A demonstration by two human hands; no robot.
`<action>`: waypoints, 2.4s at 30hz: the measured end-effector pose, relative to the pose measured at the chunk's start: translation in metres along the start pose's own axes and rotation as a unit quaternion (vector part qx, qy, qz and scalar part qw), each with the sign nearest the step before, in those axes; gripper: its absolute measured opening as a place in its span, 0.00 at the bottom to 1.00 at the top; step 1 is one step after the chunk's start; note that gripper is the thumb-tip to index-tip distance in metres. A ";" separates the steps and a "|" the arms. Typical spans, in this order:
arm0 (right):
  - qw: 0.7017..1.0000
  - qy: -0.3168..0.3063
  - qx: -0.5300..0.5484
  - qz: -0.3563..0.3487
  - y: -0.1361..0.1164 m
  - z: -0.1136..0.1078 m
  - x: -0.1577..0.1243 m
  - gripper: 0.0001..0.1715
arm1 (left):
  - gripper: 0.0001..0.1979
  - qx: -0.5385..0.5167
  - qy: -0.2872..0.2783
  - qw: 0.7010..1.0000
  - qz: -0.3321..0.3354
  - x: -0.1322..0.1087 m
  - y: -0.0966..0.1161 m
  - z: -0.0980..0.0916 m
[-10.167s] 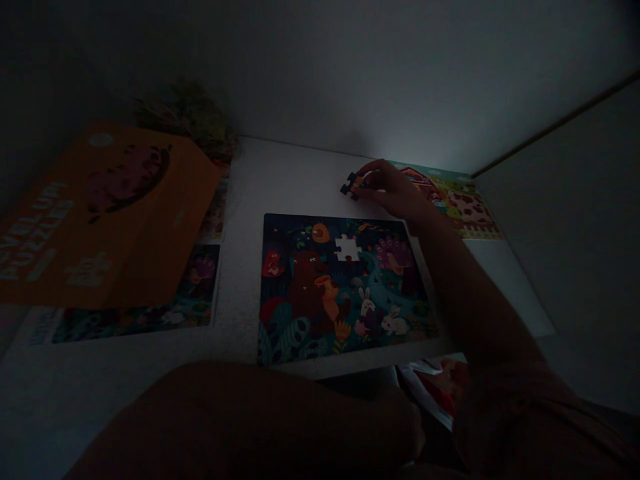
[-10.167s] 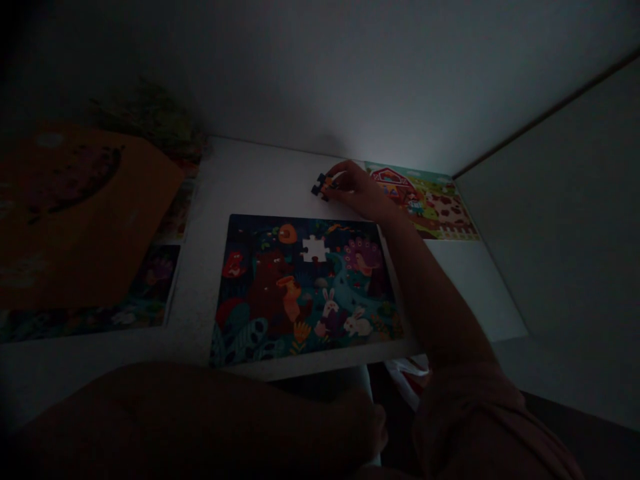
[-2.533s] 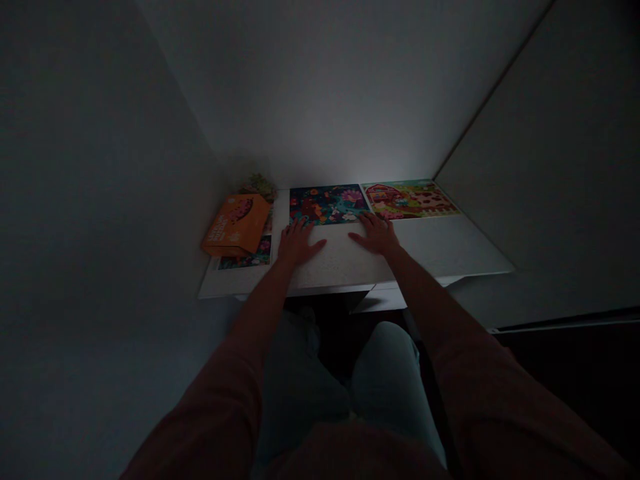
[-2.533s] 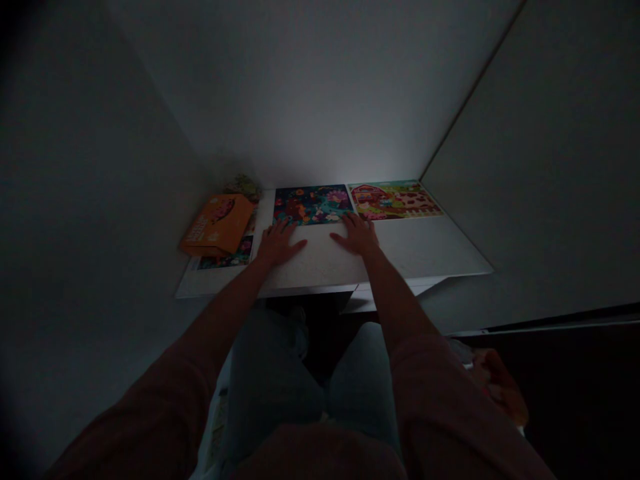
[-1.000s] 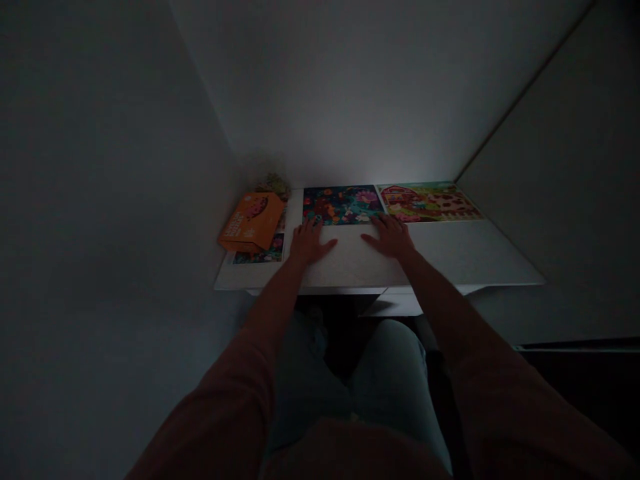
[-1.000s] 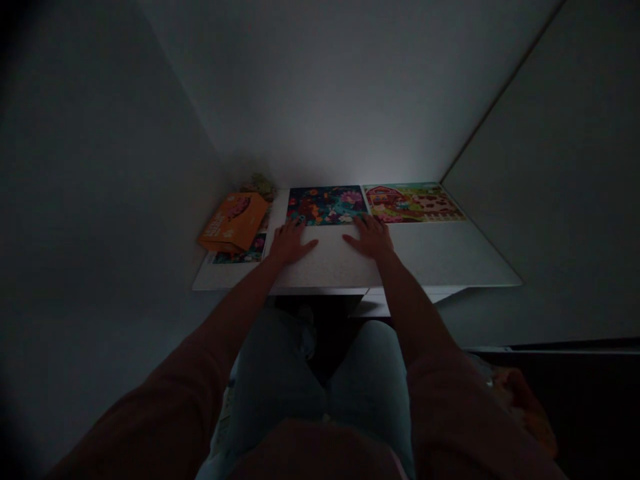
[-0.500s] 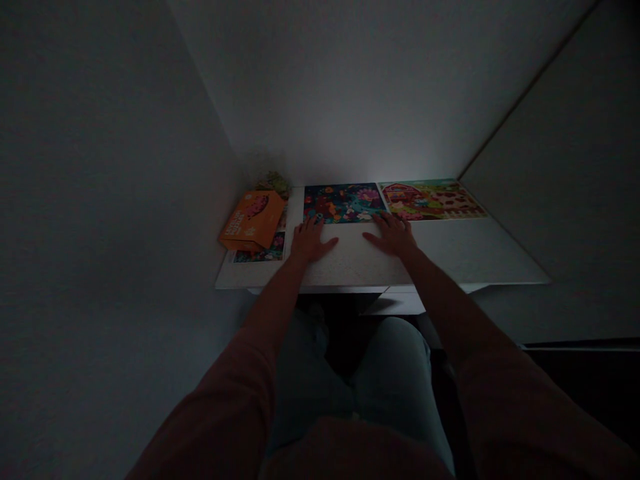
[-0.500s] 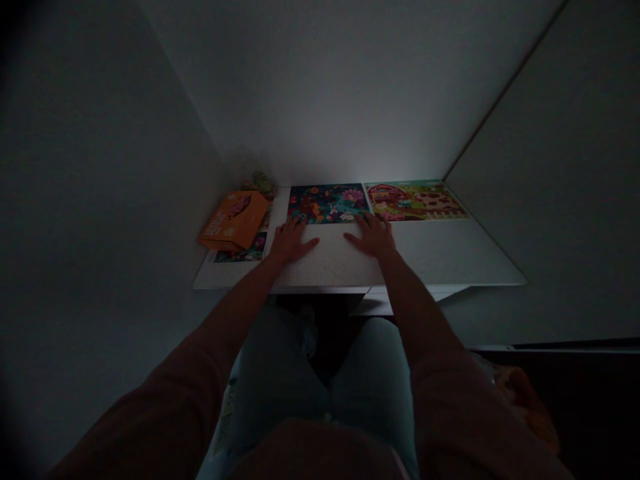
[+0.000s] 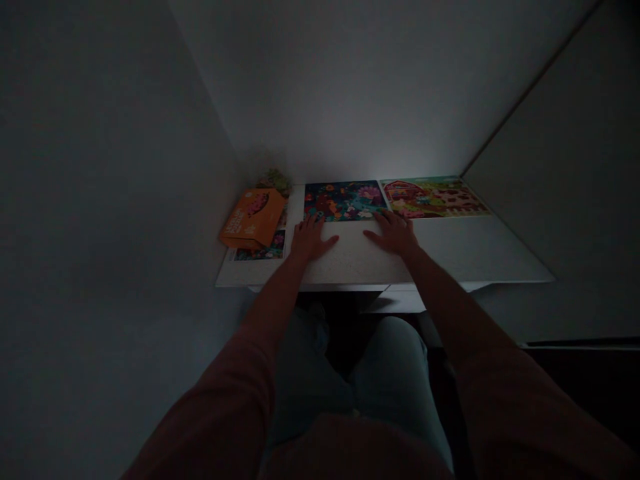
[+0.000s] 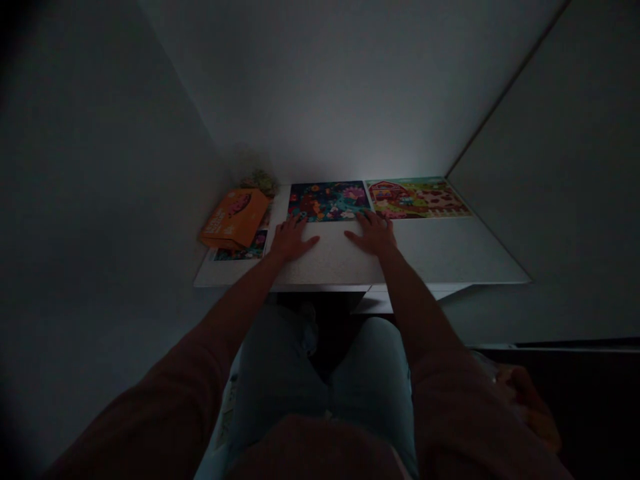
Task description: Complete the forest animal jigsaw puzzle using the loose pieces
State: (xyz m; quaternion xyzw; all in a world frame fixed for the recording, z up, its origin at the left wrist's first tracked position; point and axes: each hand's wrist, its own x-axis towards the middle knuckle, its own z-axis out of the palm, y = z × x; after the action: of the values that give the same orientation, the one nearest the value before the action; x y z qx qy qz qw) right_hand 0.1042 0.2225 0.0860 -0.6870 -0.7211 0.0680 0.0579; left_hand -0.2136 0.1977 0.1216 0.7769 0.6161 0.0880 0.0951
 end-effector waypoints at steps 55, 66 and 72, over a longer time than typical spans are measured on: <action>1.000 0.008 -0.017 0.004 -0.005 -0.004 -0.007 0.53 | 0.54 0.012 -0.017 1.000 -0.005 0.004 -0.001 0.005; 1.000 0.011 -0.011 -0.005 0.002 0.002 -0.004 0.53 | 0.54 -0.005 -0.004 1.000 -0.001 0.005 -0.002 0.009; 1.000 0.006 -0.005 -0.005 0.004 0.004 -0.002 0.56 | 0.55 -0.021 0.010 1.000 -0.014 -0.002 -0.001 0.003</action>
State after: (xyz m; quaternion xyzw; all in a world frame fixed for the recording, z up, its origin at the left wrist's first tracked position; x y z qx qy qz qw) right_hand 0.1080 0.2205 0.0817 -0.6845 -0.7242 0.0597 0.0591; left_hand -0.2141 0.1957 0.1185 0.7648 0.6262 0.1075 0.1066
